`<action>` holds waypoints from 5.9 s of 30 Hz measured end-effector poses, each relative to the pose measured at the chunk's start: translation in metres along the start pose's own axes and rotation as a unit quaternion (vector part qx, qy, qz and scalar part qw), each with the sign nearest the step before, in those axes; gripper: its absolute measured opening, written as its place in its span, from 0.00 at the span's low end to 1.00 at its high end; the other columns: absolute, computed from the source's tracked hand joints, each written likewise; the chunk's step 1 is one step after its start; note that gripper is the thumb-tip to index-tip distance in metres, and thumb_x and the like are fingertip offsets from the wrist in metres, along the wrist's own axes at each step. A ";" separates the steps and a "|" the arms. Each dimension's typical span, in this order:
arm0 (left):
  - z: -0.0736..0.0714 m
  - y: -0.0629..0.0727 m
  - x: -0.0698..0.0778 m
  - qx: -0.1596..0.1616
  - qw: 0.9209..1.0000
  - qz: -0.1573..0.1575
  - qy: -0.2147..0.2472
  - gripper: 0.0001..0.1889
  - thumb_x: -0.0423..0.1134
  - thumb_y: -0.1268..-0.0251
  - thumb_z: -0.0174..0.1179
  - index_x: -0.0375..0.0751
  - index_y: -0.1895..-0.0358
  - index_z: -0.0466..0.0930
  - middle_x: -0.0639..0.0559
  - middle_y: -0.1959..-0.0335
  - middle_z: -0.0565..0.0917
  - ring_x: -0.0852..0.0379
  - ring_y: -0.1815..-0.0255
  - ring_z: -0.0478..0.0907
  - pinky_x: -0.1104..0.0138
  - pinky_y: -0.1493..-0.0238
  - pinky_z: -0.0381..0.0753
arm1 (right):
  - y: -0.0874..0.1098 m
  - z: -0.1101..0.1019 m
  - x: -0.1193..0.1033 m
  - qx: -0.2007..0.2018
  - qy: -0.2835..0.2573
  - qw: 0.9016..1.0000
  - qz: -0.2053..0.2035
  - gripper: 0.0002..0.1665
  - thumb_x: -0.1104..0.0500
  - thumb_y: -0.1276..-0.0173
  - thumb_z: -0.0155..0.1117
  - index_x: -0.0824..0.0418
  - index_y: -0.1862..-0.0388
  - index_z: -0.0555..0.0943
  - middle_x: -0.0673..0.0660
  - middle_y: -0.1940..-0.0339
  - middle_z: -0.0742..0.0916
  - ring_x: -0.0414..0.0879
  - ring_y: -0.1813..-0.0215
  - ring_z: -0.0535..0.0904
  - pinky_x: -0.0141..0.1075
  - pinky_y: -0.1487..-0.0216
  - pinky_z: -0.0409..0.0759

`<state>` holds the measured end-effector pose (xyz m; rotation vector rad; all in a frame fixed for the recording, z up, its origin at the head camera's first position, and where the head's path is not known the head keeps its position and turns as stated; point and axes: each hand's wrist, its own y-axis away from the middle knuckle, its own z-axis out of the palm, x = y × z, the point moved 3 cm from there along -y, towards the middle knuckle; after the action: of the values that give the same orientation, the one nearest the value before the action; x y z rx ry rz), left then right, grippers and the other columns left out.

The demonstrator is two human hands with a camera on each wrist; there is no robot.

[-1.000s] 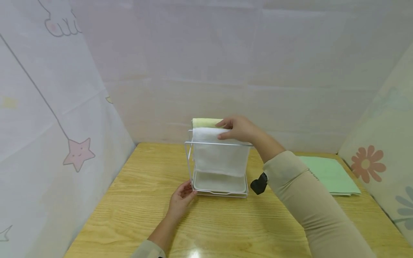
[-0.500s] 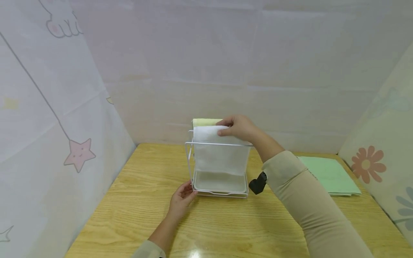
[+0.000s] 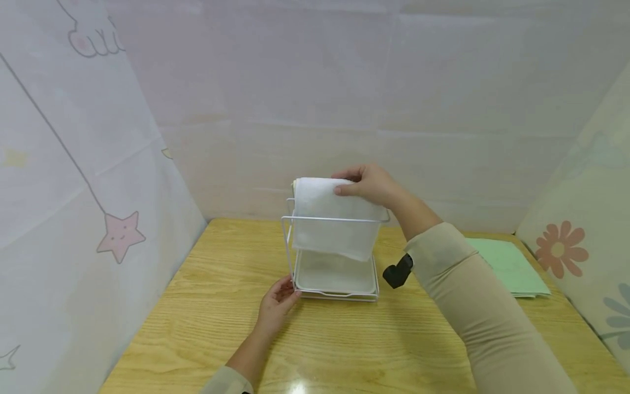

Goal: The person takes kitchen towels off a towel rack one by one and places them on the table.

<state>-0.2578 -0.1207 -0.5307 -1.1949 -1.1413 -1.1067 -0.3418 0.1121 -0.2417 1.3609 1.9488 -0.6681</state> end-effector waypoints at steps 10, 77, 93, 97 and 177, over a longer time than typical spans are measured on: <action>-0.002 -0.002 0.000 0.003 1.000 0.001 -0.008 0.26 0.27 0.38 0.64 0.30 0.36 0.71 0.32 0.44 0.77 0.58 0.50 0.77 0.80 0.49 0.77 | 0.006 -0.022 -0.020 0.016 0.014 1.000 -0.014 0.24 0.51 0.38 0.72 0.50 0.41 0.82 0.54 0.49 0.86 0.46 0.55 0.80 0.33 0.57 0.79; -0.004 -0.003 0.003 0.002 1.000 0.014 -0.009 0.25 0.26 0.37 0.63 0.27 0.36 0.70 0.31 0.46 0.76 0.65 0.53 0.76 0.80 0.50 0.78 | 0.165 -0.143 0.042 0.088 0.027 0.996 0.004 0.19 0.61 0.35 0.69 0.41 0.49 0.85 0.37 0.64 0.89 0.44 0.69 0.87 0.41 0.71 0.86; -0.005 -0.004 0.000 0.012 1.000 0.020 -0.008 0.25 0.25 0.39 0.63 0.26 0.38 0.71 0.40 0.51 0.79 0.68 0.56 0.77 0.80 0.51 0.78 | 0.197 -0.080 0.120 0.000 0.009 1.000 0.028 0.17 0.58 0.34 0.68 0.55 0.46 0.84 0.34 0.60 0.87 0.38 0.64 0.85 0.38 0.69 0.85; -0.005 -0.005 0.000 0.013 1.000 0.022 -0.011 0.25 0.26 0.38 0.63 0.26 0.38 0.71 0.40 0.52 0.79 0.68 0.56 0.77 0.80 0.51 0.78 | 0.203 -0.060 0.131 -0.033 -0.022 0.999 -0.003 0.15 0.61 0.34 0.67 0.56 0.48 0.85 0.35 0.61 0.87 0.38 0.65 0.85 0.38 0.70 0.86; -0.005 -0.006 0.002 0.011 1.000 -0.007 -0.011 0.26 0.26 0.38 0.63 0.29 0.36 0.71 0.35 0.47 0.77 0.69 0.55 0.76 0.80 0.51 0.78 | 0.195 0.086 0.229 0.048 0.205 0.968 0.136 0.38 0.40 0.23 0.46 0.70 0.30 0.68 0.79 0.27 0.60 0.79 0.26 0.46 0.72 0.30 0.50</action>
<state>-0.2633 -0.1257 -0.5282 -1.1873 -1.1778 -1.0909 -0.1938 0.2528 -0.4788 1.9072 1.9977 -0.3726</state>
